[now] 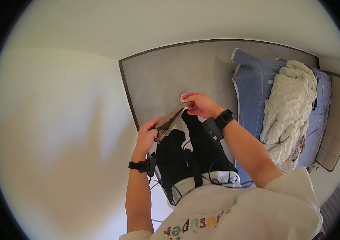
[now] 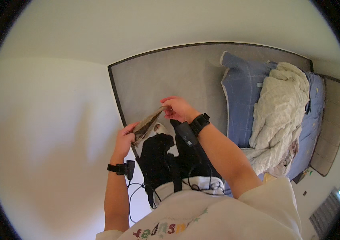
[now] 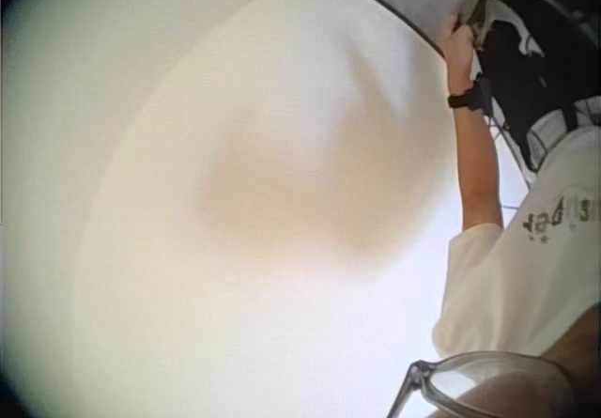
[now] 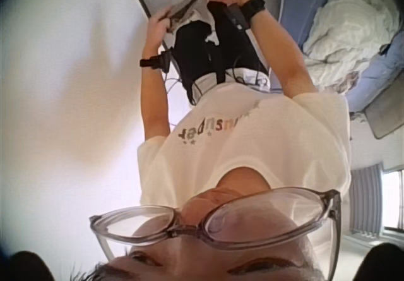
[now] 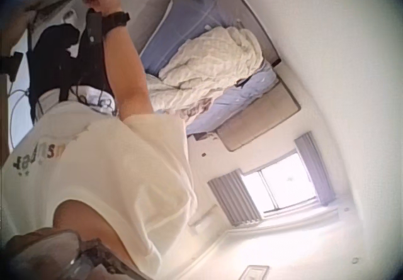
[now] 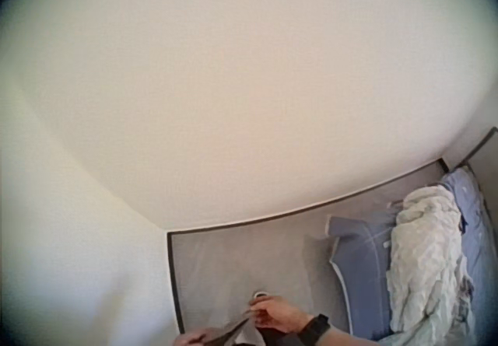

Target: The person wipes the floor by hand with a cloth, repeatedly rinsing and wringing the cloth in a basin of water and moving across the room near a bed and a suitcase.

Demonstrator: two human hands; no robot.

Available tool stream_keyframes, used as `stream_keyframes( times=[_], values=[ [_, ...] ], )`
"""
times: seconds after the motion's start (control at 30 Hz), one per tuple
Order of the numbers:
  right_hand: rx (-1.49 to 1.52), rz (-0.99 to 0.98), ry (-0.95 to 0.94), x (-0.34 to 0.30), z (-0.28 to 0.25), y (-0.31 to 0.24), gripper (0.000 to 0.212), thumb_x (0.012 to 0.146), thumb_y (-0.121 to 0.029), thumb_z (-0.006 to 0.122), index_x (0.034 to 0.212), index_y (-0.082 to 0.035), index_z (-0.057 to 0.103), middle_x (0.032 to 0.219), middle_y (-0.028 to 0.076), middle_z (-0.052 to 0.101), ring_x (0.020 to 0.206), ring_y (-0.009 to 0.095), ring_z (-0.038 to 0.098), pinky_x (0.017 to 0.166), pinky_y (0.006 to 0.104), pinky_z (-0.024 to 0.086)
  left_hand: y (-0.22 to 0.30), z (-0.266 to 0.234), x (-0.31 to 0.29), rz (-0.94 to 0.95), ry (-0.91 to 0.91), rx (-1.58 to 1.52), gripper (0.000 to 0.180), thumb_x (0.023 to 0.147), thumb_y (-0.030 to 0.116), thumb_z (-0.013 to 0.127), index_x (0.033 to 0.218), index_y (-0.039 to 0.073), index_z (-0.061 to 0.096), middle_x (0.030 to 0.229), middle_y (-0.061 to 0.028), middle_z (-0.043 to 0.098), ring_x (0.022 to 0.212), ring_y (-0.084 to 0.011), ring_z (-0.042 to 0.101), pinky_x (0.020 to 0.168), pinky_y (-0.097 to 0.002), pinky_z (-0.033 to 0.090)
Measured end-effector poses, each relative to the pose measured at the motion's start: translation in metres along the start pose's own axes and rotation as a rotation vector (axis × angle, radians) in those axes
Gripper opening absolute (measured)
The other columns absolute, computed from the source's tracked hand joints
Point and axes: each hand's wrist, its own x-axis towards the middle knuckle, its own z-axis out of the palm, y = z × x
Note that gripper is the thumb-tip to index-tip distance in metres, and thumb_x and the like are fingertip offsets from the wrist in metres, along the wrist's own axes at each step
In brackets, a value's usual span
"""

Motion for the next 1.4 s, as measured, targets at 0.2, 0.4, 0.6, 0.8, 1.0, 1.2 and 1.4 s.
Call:
stream_keyframes(
  times=[0.2, 0.4, 0.6, 0.8, 1.0, 1.2, 1.4],
  values=[
    [0.136, -0.091, 0.288, 0.116, -0.023, -0.015, 0.028, 0.098, -0.012, 0.057, 0.125, -0.007, 0.057, 0.095, 0.005, 0.062, 0.087, 0.020, 0.063, 0.079, 0.0366, 0.055, -0.034, -0.038, 0.115, -0.136, -0.252, -0.783, 0.076, 0.079, -0.003, 0.048, 0.155, 0.005, 0.038, 0.156, -0.0200, 0.040, 0.136, -0.0415, 0.050, 0.105, -0.0715, 0.045],
    [0.115, -0.065, 0.335, 0.269, -0.041, -0.007, 0.026, 0.099, -0.013, 0.060, 0.124, -0.006, 0.056, 0.101, 0.007, 0.061, 0.085, 0.021, 0.063, 0.074, 0.0382, 0.056, -0.085, -0.092, 0.255, -0.333, -0.063, -0.333, 0.026, 0.087, 0.008, 0.070, 0.106, 0.007, 0.053, 0.114, -0.0134, 0.061, 0.105, -0.0296, 0.065, 0.091, -0.0510, 0.056],
    [-0.040, -0.100, 0.220, 0.392, -0.052, 0.008, 0.026, 0.097, -0.016, 0.065, 0.120, -0.006, 0.060, 0.101, 0.006, 0.062, 0.087, 0.020, 0.064, 0.067, 0.0403, 0.058, -0.133, -0.144, 0.335, 0.045, 0.125, 0.702, 0.039, 0.084, 0.023, 0.079, 0.101, 0.006, 0.049, 0.096, -0.0088, 0.062, 0.086, -0.0186, 0.060, 0.070, -0.0349, 0.049],
    [0.007, -0.034, 0.047, 0.464, -0.041, -0.011, 0.023, 0.098, -0.013, 0.062, 0.119, -0.005, 0.059, 0.105, 0.006, 0.062, 0.093, 0.021, 0.064, 0.079, 0.0414, 0.058, -0.120, -0.187, 0.357, 0.052, 0.346, 0.676, 0.030, 0.090, 0.021, 0.073, 0.109, 0.008, 0.053, 0.097, -0.0051, 0.064, 0.085, -0.0152, 0.059, 0.074, -0.0310, 0.050],
    [0.125, -0.222, -0.324, 0.495, -0.015, -0.048, 0.022, 0.100, -0.017, 0.064, 0.119, -0.008, 0.057, 0.109, 0.004, 0.066, 0.097, 0.017, 0.065, 0.090, 0.0365, 0.055, -0.132, -0.200, 0.368, 0.450, 0.566, 0.462, 0.025, 0.097, 0.017, 0.069, 0.109, 0.008, 0.049, 0.124, -0.0131, 0.057, 0.111, -0.0176, 0.056, 0.096, -0.0319, 0.045],
    [0.210, -0.079, -0.385, 0.492, -0.012, -0.030, 0.038, 0.096, -0.011, 0.068, 0.130, -0.006, 0.051, 0.115, 0.007, 0.064, 0.106, 0.019, 0.065, 0.095, 0.0399, 0.053, -0.119, -0.197, 0.353, 0.408, 0.562, 0.417, 0.024, 0.094, 0.012, 0.071, 0.106, 0.007, 0.051, 0.135, -0.0166, 0.054, 0.121, -0.0235, 0.053, 0.104, -0.0371, 0.042],
    [0.307, -0.063, -0.362, 0.528, -0.018, -0.036, 0.012, 0.095, -0.005, 0.064, 0.102, -0.005, 0.055, 0.101, 0.007, 0.061, 0.094, 0.021, 0.063, 0.091, 0.0387, 0.054, -0.099, -0.192, 0.343, 0.379, 0.531, 0.475, 0.023, 0.091, 0.006, 0.073, 0.108, 0.005, 0.058, 0.121, -0.0093, 0.064, 0.106, -0.0170, 0.062, 0.089, -0.0301, 0.050]
  ],
)
